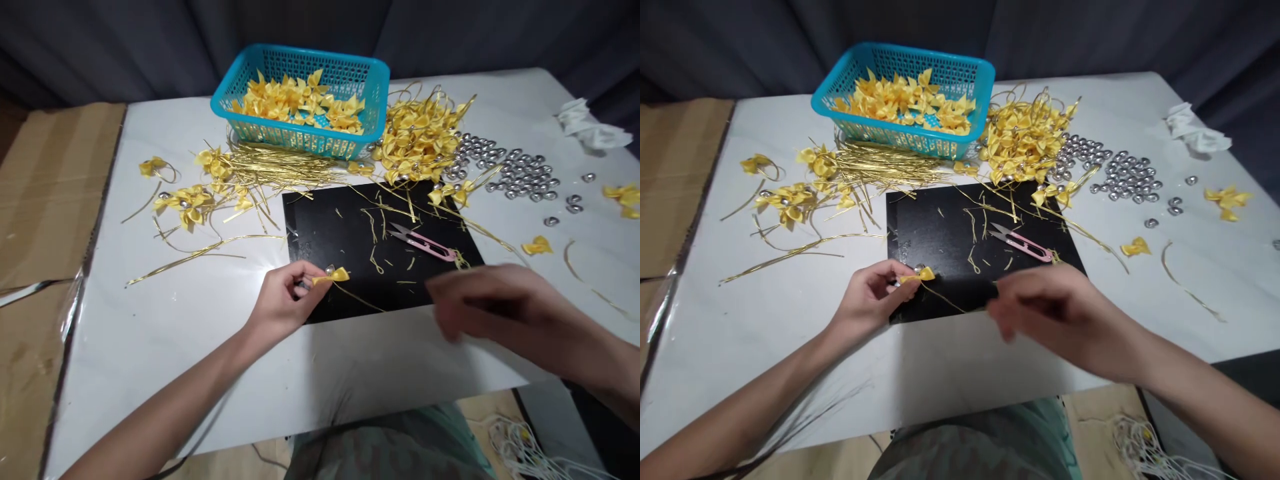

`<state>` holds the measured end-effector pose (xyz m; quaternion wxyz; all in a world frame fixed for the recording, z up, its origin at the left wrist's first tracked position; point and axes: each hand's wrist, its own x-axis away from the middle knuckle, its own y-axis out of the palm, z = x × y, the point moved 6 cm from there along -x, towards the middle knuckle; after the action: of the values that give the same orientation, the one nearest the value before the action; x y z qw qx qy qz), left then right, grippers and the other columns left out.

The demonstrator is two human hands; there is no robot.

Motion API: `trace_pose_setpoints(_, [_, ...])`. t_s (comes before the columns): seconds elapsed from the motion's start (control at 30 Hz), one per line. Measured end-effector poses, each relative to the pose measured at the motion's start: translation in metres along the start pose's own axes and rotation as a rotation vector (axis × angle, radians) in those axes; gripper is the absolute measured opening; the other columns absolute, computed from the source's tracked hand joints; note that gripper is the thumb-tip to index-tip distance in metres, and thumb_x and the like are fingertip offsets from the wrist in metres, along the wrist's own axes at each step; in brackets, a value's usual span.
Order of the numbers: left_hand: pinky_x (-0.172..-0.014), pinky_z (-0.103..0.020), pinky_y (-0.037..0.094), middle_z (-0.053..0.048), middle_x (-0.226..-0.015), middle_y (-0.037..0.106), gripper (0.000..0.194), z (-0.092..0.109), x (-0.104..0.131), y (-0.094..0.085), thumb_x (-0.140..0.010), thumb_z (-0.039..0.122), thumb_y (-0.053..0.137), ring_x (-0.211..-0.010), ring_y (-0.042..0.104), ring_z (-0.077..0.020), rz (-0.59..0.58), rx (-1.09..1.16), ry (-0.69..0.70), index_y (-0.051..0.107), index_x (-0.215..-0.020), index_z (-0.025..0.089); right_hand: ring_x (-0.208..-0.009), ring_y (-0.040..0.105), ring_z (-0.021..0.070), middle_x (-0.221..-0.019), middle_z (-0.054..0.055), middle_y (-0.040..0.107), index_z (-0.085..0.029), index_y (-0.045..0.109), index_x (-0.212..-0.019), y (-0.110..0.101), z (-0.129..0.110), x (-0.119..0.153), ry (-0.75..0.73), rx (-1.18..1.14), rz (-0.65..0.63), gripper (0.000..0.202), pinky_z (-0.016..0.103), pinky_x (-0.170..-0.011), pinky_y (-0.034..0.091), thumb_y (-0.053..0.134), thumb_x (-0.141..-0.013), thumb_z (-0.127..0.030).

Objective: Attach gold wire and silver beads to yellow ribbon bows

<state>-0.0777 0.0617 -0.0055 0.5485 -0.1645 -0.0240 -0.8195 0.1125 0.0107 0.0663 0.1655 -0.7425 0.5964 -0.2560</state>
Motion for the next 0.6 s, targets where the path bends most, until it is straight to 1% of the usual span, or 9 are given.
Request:
trace_pose_setpoints(0.03, [-0.042, -0.018, 0.03, 0.001, -0.06, 0.054, 0.017, 0.001, 0.0, 0.0, -0.071, 0.03, 0.065, -0.047, 0.04, -0.0059, -0.005, 0.003, 0.005, 0.061, -0.071, 0.014, -0.039, 0.029, 0.0074, -0.045, -0.002, 0.037, -0.019, 0.061, -0.055, 0.007, 0.006, -0.012, 0.051, -0.06, -0.096, 0.046, 0.025, -0.037, 0.017, 0.05, -0.082, -0.055])
trace_pose_setpoints(0.07, [-0.043, -0.017, 0.03, 0.001, -0.06, 0.053, 0.017, 0.001, 0.0, 0.0, -0.071, 0.03, 0.065, -0.048, 0.04, -0.0057, -0.01, 0.003, 0.01, 0.061, -0.071, 0.014, -0.04, 0.025, 0.0069, -0.046, -0.003, 0.037, -0.018, 0.065, -0.062, 0.007, 0.011, -0.025, 0.1, -0.09, -0.039, 0.043, 0.024, -0.037, 0.015, 0.051, -0.082, -0.054])
trace_pose_setpoints(0.13, [-0.044, -0.017, 0.031, 0.001, -0.061, 0.054, 0.015, 0.002, 0.001, 0.001, -0.07, 0.028, 0.065, -0.049, 0.041, -0.0059, -0.024, -0.012, 0.024, 0.062, -0.071, 0.014, -0.044, 0.029, 0.0067, -0.051, -0.002, 0.043, -0.016, 0.066, -0.065, 0.015, 0.015, -0.047, 0.154, -0.141, -0.042, 0.038, 0.023, -0.04, 0.018, 0.055, -0.079, -0.05])
trace_pose_setpoints(0.17, [-0.045, -0.017, 0.033, 0.001, -0.062, 0.055, 0.014, 0.002, 0.002, 0.001, -0.07, 0.027, 0.065, -0.05, 0.042, -0.0062, -0.031, -0.022, 0.032, 0.062, -0.071, 0.013, -0.044, 0.029, 0.0062, -0.05, -0.003, 0.041, -0.015, 0.065, -0.064, 0.022, 0.014, -0.056, 0.168, -0.171, -0.089, 0.038, 0.023, -0.04, 0.018, 0.056, -0.078, -0.049])
trace_pose_setpoints(0.23, [-0.046, -0.017, 0.034, 0.0, -0.062, 0.056, 0.013, 0.002, 0.002, 0.002, -0.071, 0.026, 0.064, -0.051, 0.043, -0.0065, -0.045, -0.036, 0.048, 0.063, -0.072, 0.013, -0.043, 0.026, 0.0052, -0.047, -0.005, 0.036, -0.014, 0.065, -0.065, 0.04, 0.01, -0.066, 0.184, -0.237, -0.244, 0.035, 0.022, -0.039, 0.016, 0.058, -0.078, -0.046])
trace_pose_setpoints(0.3, [-0.046, -0.017, 0.034, 0.001, -0.061, 0.055, 0.012, 0.002, 0.003, 0.003, -0.071, 0.025, 0.064, -0.05, 0.042, -0.0063, -0.05, -0.044, 0.05, 0.063, -0.072, 0.013, -0.043, 0.023, 0.0045, -0.047, -0.006, 0.032, -0.013, 0.066, -0.07, 0.051, 0.006, -0.07, 0.205, -0.276, -0.33, 0.029, 0.022, -0.039, 0.013, 0.06, -0.077, -0.041])
trace_pose_setpoints(0.4, [-0.045, -0.018, 0.033, 0.001, -0.059, 0.053, 0.012, 0.0, 0.003, 0.003, -0.07, 0.025, 0.063, -0.049, 0.039, -0.0062, -0.049, -0.052, 0.031, 0.062, -0.071, 0.013, -0.045, 0.023, 0.0042, -0.05, -0.007, 0.03, -0.012, 0.065, -0.071, 0.051, 0.006, -0.07, 0.241, -0.294, -0.275, 0.022, 0.021, -0.04, 0.012, 0.066, -0.072, -0.034])
trace_pose_setpoints(0.5, [-0.047, -0.019, 0.033, 0.0, -0.061, 0.055, 0.014, 0.001, 0.002, 0.003, -0.071, 0.027, 0.062, -0.051, 0.04, -0.0068, -0.057, -0.056, 0.02, 0.062, -0.071, 0.012, -0.046, 0.02, 0.0044, -0.052, -0.008, 0.025, -0.013, 0.065, -0.074, 0.049, 0.007, -0.069, 0.222, -0.279, -0.241, 0.023, 0.021, -0.041, 0.011, 0.067, -0.071, -0.036])
trace_pose_setpoints(0.6, [-0.047, -0.018, 0.032, 0.0, -0.062, 0.055, 0.015, 0.001, 0.001, 0.003, -0.072, 0.027, 0.061, -0.051, 0.04, -0.0068, -0.067, -0.064, 0.026, 0.063, -0.072, 0.012, -0.046, 0.018, 0.005, -0.052, -0.008, 0.024, -0.013, 0.066, -0.08, 0.056, 0.011, -0.068, 0.214, -0.274, -0.346, 0.028, 0.022, -0.041, 0.011, 0.064, -0.073, -0.041])
